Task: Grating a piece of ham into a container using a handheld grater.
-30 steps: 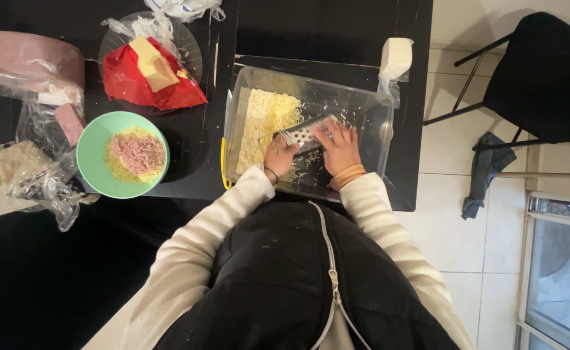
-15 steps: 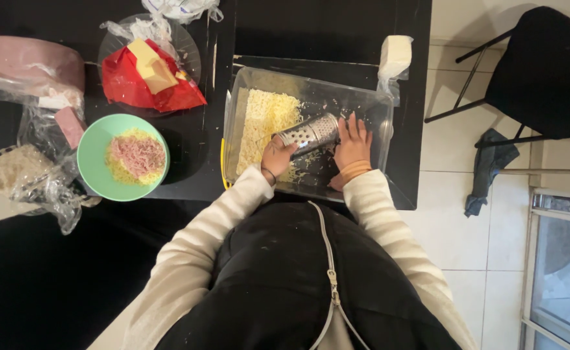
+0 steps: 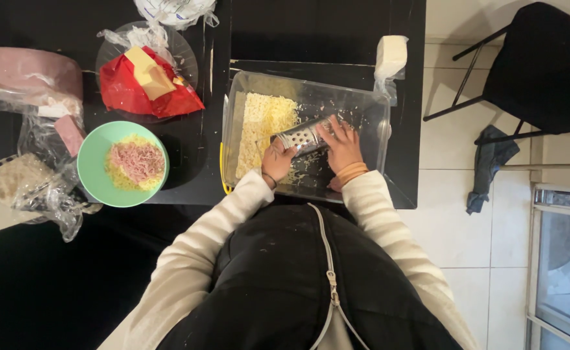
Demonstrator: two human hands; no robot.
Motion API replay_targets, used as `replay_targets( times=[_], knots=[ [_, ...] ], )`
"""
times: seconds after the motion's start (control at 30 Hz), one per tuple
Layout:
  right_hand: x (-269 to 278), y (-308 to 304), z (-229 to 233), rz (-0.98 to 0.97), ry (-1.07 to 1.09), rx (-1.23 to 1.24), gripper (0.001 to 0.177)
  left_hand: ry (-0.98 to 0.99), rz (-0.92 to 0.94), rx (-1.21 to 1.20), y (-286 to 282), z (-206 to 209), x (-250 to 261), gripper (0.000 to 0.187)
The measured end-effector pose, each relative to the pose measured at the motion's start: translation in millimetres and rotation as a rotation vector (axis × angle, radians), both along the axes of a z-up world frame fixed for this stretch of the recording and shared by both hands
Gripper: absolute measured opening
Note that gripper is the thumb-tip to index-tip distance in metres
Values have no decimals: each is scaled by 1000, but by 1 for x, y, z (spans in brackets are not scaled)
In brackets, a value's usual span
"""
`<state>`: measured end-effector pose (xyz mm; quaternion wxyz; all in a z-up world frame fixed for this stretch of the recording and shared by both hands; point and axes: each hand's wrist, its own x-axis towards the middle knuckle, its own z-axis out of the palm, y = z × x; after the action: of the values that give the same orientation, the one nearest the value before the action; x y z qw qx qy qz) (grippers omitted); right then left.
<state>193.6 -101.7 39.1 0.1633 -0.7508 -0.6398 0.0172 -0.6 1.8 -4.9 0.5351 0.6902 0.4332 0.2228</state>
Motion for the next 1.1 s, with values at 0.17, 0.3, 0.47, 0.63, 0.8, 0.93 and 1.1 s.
replay_targets(
  times=[0.17,0.3,0.47,0.63,0.8,0.93,1.1],
  knots=[
    [22,-11,-38,-208,55,37,66,13,-26,35,3,-3,-1,32],
    [23,-13,-30,-292,263,54,59,23,-14,141,5,4,-3,36],
    [28,-17,-30,-297,296,148,50,98,-173,487,4,44,-5,30],
    [27,-13,-17,-285,266,237,43,153,-233,609,5,58,-2,26],
    [22,-14,-7,-386,371,173,39,140,-296,794,5,62,4,27],
    [21,-12,-4,-358,345,211,41,290,-339,698,4,64,12,18],
    [21,-15,-3,-394,264,116,33,103,-353,876,2,54,19,33]
  ],
)
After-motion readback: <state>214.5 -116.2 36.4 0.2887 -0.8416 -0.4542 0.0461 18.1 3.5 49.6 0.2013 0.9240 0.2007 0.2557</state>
